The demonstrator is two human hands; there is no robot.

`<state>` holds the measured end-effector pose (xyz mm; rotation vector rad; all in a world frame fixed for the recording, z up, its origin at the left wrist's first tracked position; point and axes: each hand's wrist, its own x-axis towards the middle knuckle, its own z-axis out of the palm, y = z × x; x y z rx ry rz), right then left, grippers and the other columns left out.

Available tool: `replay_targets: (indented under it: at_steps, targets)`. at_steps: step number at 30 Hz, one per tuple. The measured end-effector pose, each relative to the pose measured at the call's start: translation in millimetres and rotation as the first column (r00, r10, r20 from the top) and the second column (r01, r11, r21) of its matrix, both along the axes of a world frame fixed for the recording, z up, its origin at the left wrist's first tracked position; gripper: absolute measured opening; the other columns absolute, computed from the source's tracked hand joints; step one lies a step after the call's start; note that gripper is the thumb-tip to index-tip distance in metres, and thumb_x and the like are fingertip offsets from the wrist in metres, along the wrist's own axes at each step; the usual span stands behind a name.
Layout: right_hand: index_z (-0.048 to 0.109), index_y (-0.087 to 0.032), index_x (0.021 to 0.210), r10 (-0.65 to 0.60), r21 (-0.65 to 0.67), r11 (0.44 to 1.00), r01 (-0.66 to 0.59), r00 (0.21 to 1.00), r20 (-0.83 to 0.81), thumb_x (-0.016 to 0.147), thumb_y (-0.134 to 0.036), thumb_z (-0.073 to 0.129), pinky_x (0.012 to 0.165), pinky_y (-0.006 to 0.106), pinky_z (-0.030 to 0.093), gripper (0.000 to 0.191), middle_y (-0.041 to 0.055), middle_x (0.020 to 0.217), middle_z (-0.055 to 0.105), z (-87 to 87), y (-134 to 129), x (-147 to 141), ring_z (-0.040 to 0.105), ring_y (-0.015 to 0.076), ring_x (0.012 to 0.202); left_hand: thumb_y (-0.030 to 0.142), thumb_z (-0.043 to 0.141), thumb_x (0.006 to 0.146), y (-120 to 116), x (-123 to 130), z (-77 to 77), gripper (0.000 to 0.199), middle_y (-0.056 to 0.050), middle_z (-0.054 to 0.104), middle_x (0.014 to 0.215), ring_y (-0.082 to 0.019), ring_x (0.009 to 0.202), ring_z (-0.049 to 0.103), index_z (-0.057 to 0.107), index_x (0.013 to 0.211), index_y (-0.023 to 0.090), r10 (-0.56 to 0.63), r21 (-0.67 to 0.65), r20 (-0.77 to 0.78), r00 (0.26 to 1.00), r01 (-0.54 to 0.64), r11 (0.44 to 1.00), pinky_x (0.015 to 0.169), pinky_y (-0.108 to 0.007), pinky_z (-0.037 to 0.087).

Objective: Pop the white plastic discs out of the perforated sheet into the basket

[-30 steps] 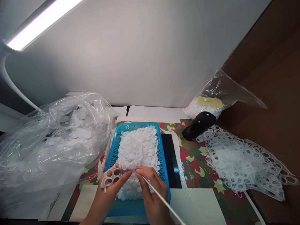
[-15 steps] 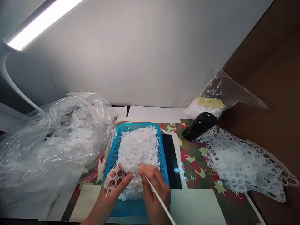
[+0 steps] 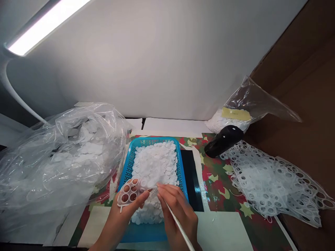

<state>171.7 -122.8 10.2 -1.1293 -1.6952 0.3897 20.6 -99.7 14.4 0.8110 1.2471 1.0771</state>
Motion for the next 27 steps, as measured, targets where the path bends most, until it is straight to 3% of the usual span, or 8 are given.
replay_targets:
  at_steps: [3, 9, 21, 24, 27]
  targets:
    - [0.059, -0.022, 0.115, 0.026, -0.018, 1.000, -0.026, 1.000, 0.001, 0.087, -0.003, 0.053, 0.088, 0.029, 0.053, 0.034, 0.0046, 0.109, 0.067, 0.4, -1, 1, 0.062, 0.0181, 0.103, 0.030, 0.075, 0.072, 1, -6, -4.1, 0.020, 0.000, 0.068, 0.066, -0.014, 0.059, 0.063, 0.064, 0.082, 0.016, -0.028, 0.024, -0.055, 0.998, 0.029, 0.999, 0.057, -0.021, 0.052]
    - [0.061, -0.021, 0.113, -0.078, 0.012, 0.997, 0.079, 0.997, -0.004, 0.087, -0.002, 0.054, 0.088, 0.027, 0.052, 0.033, 0.0047, 0.107, 0.068, -3.1, 5, 8, 0.064, 0.0172, 0.100, 0.033, 0.073, 0.075, 0, -10, -7.1, 0.030, -0.006, 0.073, 0.078, -0.021, 0.073, 0.070, 0.067, 0.097, 0.013, -0.042, -0.005, -0.023, 0.999, 0.042, 0.999, 0.062, -0.027, 0.059]
    - [0.061, -0.023, 0.115, -0.193, 0.056, 0.980, 0.190, 0.980, 0.054, 0.088, -0.006, 0.055, 0.082, 0.025, 0.055, 0.032, 0.0050, 0.107, 0.068, -4.0, 16, 15, 0.065, 0.0169, 0.098, 0.035, 0.078, 0.064, -5, -6, 9.3, 0.030, -0.005, 0.074, 0.072, -0.021, 0.066, 0.070, 0.074, 0.087, 0.015, 0.070, -0.093, -0.019, 0.997, -0.071, 0.993, 0.059, -0.026, 0.058]
    - [0.063, -0.023, 0.112, -0.142, 0.000, 0.990, 0.142, 0.990, -0.005, 0.088, -0.006, 0.054, 0.083, 0.026, 0.055, 0.031, 0.0042, 0.102, 0.068, -2.2, 17, 12, 0.065, 0.0170, 0.097, 0.034, 0.078, 0.065, -5, -7, 8.0, 0.026, -0.004, 0.074, 0.072, -0.020, 0.066, 0.069, 0.074, 0.085, 0.016, 0.081, -0.074, -0.015, 0.997, -0.082, 0.994, 0.060, -0.024, 0.057]
    - [0.066, -0.024, 0.102, 0.014, -0.132, 0.991, -0.022, 0.998, -0.067, 0.088, -0.009, 0.055, 0.078, 0.026, 0.056, 0.023, 0.0030, 0.093, 0.068, 2.7, 17, 12, 0.066, 0.0169, 0.091, 0.034, 0.078, 0.065, -1, -10, 1.9, 0.024, -0.004, 0.072, 0.070, -0.019, 0.067, 0.067, 0.074, 0.077, 0.015, 0.092, -0.056, -0.005, 0.996, -0.092, 0.994, 0.059, -0.022, 0.056]
